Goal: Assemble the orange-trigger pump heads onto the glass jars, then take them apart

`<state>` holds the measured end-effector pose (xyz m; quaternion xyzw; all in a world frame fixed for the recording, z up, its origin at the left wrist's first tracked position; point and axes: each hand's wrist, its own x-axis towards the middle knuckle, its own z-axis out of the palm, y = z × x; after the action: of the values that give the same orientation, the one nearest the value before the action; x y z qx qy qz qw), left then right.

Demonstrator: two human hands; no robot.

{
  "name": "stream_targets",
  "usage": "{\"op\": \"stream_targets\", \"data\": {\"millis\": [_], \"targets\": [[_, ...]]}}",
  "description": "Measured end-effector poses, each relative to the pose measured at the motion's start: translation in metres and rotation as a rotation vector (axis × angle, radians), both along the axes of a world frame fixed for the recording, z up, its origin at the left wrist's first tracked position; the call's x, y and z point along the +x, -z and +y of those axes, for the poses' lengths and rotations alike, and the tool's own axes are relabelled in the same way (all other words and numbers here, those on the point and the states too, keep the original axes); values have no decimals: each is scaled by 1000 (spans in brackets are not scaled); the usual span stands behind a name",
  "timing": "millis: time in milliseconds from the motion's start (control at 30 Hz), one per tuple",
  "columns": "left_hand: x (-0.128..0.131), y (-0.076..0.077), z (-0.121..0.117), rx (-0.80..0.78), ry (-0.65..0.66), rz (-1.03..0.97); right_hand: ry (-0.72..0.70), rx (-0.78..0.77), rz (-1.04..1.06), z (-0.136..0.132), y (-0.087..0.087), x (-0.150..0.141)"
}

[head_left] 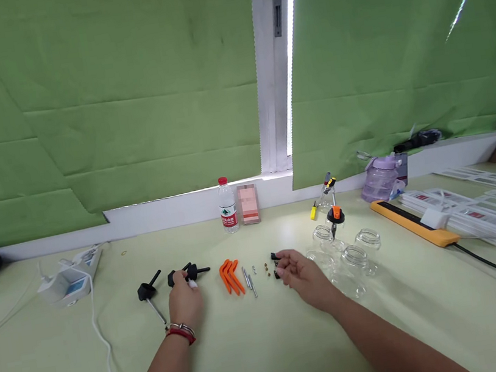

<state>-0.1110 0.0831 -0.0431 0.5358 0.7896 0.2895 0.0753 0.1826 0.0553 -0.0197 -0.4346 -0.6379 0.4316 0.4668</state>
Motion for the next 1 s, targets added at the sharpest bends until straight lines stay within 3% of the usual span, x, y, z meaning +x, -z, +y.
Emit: {"op": "stream_targets", "data": {"millis": [67, 200, 300, 367, 467, 700, 833, 1000], "targets": [[-2, 1, 1, -19, -5, 31, 114, 121, -163, 6, -19, 18], [-3, 0, 2, -45, 12, 62, 475, 301, -680, 27, -59, 65], [-1, -2, 2, -56, 29, 98, 544, 279, -1043, 53, -73, 102], [1, -3, 1, -56, 45, 126, 534, 138, -1179, 71, -73, 123], [6, -5, -3, -71, 72, 192, 384, -96, -1179, 91, -64, 146], [12, -11, -10, -153, 112, 397, 439, -101, -1138, 96, -54, 155], [16, -13, -12, -42, 120, 422, 531, 43, -1179, 78, -71, 152], [28, -13, -17, 238, 195, 378, 703, 470, -1143, 24, -115, 126]]}}
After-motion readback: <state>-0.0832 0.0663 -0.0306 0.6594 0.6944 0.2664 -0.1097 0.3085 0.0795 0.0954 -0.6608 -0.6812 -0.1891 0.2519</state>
